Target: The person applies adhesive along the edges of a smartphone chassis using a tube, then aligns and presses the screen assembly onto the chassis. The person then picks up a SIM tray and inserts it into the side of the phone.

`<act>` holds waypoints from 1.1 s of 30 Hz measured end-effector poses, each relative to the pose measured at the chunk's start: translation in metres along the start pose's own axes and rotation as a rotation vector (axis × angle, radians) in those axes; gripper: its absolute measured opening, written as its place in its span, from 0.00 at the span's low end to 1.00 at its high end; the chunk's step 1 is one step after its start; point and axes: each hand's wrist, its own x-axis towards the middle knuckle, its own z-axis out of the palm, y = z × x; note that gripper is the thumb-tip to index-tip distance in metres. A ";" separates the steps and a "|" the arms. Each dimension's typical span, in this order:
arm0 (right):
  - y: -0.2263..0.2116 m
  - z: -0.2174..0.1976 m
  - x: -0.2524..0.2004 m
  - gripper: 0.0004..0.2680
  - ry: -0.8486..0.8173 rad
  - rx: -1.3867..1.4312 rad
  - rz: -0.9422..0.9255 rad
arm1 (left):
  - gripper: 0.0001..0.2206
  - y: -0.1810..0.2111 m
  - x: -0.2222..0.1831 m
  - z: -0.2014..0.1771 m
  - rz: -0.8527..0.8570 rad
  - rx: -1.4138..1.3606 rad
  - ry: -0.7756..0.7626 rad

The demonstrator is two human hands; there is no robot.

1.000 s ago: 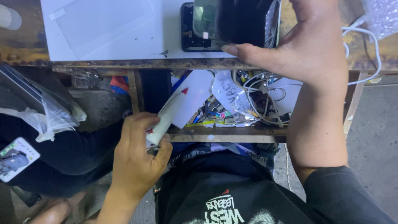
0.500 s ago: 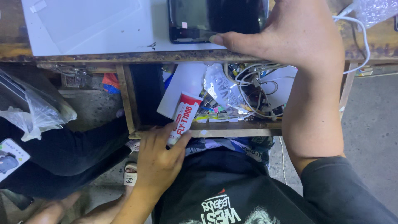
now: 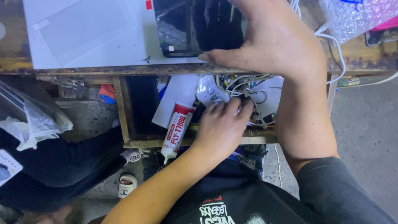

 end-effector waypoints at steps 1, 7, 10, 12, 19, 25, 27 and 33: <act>0.002 0.000 -0.001 0.27 -0.002 0.015 0.001 | 0.16 0.001 0.014 0.013 -0.002 0.048 -0.053; -0.001 -0.002 0.000 0.27 0.020 0.017 0.004 | 0.07 -0.005 0.045 0.061 0.028 0.168 -0.264; -0.003 -0.002 0.001 0.27 0.024 0.024 -0.006 | 0.07 -0.012 0.044 0.071 0.070 0.144 -0.252; -0.003 -0.002 0.002 0.27 0.022 0.017 -0.016 | 0.07 -0.013 0.044 0.073 0.086 0.166 -0.235; -0.005 -0.003 0.008 0.27 -0.007 -0.022 -0.030 | 0.08 0.009 0.015 0.000 0.058 -0.046 0.070; -0.016 -0.005 0.010 0.27 -0.178 -0.002 0.486 | 0.10 -0.018 -0.072 -0.096 -0.205 -0.291 0.302; -0.018 -0.004 0.010 0.23 -0.136 -0.085 0.336 | 0.09 -0.026 -0.104 -0.106 -0.391 -0.277 0.375; -0.010 0.011 0.004 0.20 -0.144 -0.016 0.566 | 0.09 -0.023 -0.173 -0.071 -0.473 -0.159 0.417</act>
